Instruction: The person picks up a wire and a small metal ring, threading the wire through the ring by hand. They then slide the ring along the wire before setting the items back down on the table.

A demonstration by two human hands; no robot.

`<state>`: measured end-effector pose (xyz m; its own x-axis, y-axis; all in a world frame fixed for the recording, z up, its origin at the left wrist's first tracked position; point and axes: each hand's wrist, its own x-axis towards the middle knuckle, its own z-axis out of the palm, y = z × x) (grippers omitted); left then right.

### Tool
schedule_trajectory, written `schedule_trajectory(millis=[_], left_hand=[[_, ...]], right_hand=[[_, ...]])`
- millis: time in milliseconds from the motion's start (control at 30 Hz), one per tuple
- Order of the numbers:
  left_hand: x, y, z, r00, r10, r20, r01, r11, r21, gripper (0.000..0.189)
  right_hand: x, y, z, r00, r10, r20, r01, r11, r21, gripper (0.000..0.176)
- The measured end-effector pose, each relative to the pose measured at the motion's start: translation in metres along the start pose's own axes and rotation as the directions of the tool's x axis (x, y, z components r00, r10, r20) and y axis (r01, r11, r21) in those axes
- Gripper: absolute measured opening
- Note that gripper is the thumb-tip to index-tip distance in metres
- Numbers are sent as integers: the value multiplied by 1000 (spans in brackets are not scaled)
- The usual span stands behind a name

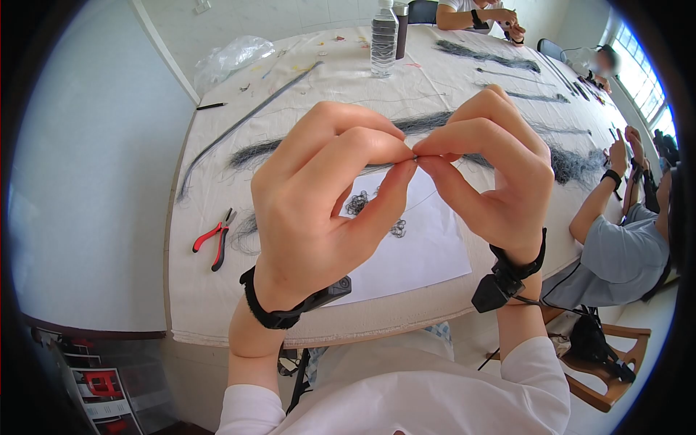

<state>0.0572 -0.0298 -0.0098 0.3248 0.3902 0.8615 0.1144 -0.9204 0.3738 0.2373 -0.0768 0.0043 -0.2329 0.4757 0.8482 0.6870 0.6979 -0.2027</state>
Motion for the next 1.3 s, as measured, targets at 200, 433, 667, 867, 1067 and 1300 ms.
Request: schedule_trajectory(millis=[200, 433, 667, 867, 1067, 1300], left_hand=[[0, 0, 0, 1000, -2, -10, 3, 1000, 14, 16], [0, 0, 2, 999, -15, -31, 16, 1000, 16, 15], [0, 0, 1, 999, 14, -41, -13, 999, 31, 14], [-1, -1, 1, 999, 17, -48, -17, 1000, 11, 16], [-1, 0, 2, 999, 10, -51, -10, 1000, -4, 16], [-1, 0, 2, 999, -14, -49, 13, 1000, -17, 16]], right_hand=[[1, -1, 0, 999, -45, -12, 44, 998, -49, 23], [1, 0, 0, 997, -72, -13, 71, 995, -64, 23], [1, -3, 2, 998, -42, -43, 41, 999, -19, 25], [1, 0, -1, 996, -86, -11, 86, 996, -28, 22], [1, 0, -1, 997, -79, -16, 79, 996, -31, 22], [1, 1, -1, 997, -78, -10, 77, 996, -35, 22]])
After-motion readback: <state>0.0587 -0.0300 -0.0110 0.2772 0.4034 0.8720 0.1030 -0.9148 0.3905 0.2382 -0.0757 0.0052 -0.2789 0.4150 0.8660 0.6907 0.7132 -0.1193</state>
